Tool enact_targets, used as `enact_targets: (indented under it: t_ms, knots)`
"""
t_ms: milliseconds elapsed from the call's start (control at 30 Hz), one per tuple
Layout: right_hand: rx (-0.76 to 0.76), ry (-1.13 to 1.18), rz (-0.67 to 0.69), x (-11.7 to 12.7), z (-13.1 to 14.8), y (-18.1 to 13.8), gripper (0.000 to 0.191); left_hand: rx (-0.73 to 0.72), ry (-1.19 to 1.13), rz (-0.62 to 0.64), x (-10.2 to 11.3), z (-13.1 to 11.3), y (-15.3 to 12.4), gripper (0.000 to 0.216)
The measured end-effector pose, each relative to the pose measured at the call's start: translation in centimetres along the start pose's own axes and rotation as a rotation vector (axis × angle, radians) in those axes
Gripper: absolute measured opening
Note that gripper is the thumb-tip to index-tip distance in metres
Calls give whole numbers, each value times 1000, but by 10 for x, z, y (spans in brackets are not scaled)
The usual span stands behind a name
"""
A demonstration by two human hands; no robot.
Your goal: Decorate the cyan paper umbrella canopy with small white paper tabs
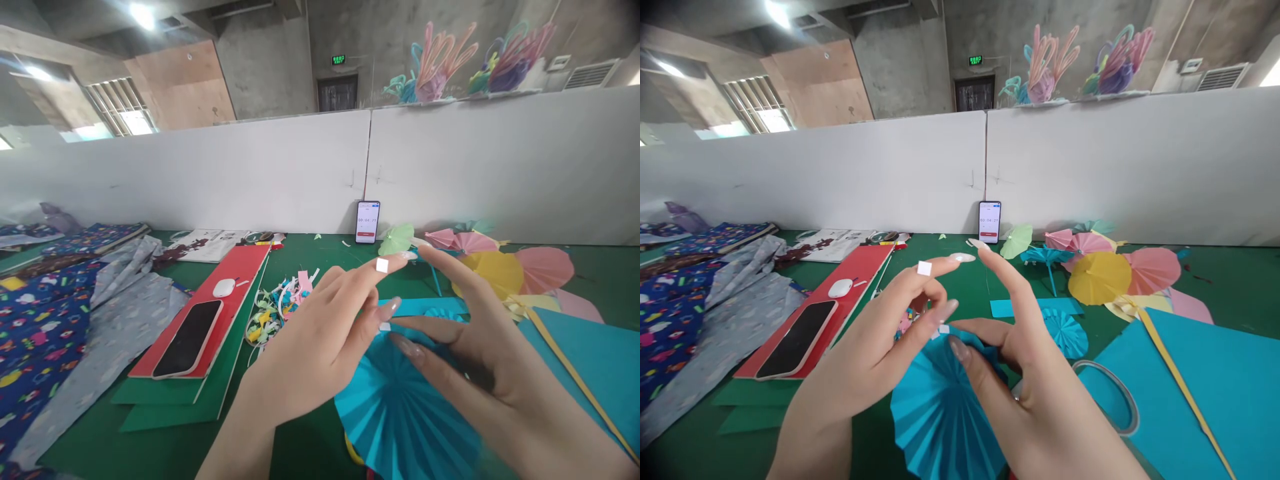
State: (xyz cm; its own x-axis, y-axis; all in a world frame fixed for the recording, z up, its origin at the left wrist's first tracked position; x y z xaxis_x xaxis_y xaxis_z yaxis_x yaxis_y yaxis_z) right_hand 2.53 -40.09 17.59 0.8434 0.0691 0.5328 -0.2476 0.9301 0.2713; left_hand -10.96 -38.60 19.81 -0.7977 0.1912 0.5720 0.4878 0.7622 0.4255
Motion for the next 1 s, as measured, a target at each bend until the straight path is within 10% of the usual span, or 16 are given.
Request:
enact_targets:
  t_ms: [400, 667, 833, 1000]
  knots:
    - [-1, 49, 41, 2, 0, -3, 63, 22, -31, 5, -1, -2, -1, 38]
    - [-22, 131, 24, -1, -3, 2, 60, 11, -199, -441, 16, -21, -15, 35]
    - [-23, 185, 67, -4, 2, 2, 61, 93, -216, -68, -6, -15, -11, 37]
    - [3, 118, 79, -4, 0, 0, 62, 119, -187, 25, -4, -1, -3, 37]
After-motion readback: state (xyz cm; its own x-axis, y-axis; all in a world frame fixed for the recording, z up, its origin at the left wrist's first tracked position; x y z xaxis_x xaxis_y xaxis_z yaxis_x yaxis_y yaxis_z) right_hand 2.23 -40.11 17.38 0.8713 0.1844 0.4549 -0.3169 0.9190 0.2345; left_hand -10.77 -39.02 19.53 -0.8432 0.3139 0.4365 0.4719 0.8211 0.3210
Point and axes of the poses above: each hand's wrist, its own y-axis towards the middle knuckle, its own x-axis out of the back of the hand, z = x × y, the point moved 5 cm from there along y, towards the middle knuckle, and after that the axes turned 11 degrees about -y, right-handed, at the moved point
